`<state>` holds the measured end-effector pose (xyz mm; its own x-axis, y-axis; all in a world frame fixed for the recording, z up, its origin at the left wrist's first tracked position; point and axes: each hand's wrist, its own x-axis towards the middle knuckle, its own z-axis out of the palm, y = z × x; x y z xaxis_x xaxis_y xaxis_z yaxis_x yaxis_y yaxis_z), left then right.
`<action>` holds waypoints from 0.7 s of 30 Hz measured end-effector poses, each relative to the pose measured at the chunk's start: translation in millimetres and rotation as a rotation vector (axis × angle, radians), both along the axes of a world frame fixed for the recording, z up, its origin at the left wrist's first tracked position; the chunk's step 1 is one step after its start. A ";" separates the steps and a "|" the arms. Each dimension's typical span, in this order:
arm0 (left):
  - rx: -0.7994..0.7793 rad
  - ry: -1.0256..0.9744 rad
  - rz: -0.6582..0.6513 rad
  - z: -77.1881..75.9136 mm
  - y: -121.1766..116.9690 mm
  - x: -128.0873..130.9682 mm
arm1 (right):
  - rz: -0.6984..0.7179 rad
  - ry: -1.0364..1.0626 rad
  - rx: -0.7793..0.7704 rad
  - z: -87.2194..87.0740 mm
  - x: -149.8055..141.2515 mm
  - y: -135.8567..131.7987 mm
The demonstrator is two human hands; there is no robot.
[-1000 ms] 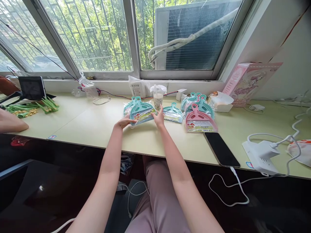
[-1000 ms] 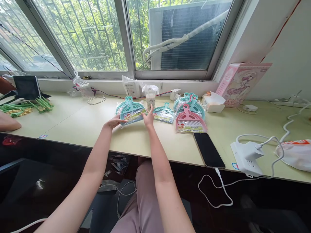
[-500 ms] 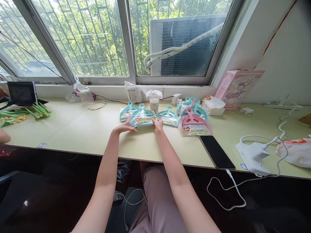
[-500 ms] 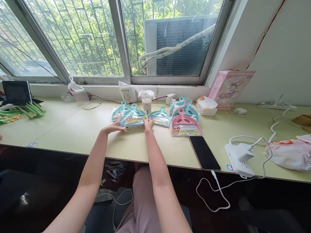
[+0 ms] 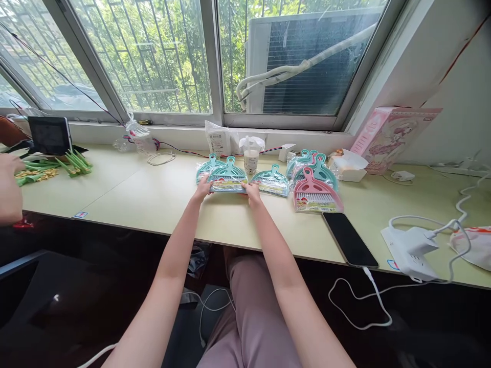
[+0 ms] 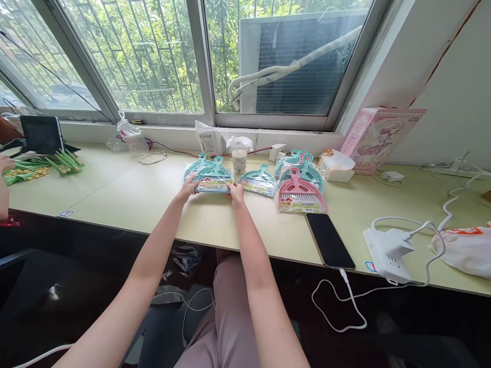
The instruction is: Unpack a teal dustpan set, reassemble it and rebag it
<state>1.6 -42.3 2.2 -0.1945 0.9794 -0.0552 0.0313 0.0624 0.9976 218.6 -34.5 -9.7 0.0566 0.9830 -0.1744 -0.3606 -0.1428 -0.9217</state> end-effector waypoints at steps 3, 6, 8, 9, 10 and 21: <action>0.005 0.053 0.069 0.1 1.8 6.9 | -0.009 -0.020 -0.040 0.6 0.2 0.8; 0.052 0.036 0.069 6.5 1.2 8.2 | -0.007 0.001 -0.058 1.7 0.4 0.2; 0.087 0.081 0.107 12.0 -1.1 2.2 | -0.025 0.021 -0.063 2.5 1.2 -0.4; 0.111 0.133 0.155 14.1 -3.1 -2.9 | -0.040 0.029 -0.070 2.8 1.9 -0.6; 0.140 0.213 0.220 15.2 -5.7 -9.1 | -0.056 0.033 -0.081 3.2 2.9 -0.7; 0.197 0.904 0.247 -10.3 5.5 -59.5 | -0.092 -0.002 -0.121 3.9 5.1 -2.0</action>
<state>-57.9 -36.8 -8.1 -0.2851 0.8806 0.3784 0.8029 0.0038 0.5961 223.8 -36.5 -5.8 0.1460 0.9455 -0.2911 -0.3755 -0.2193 -0.9005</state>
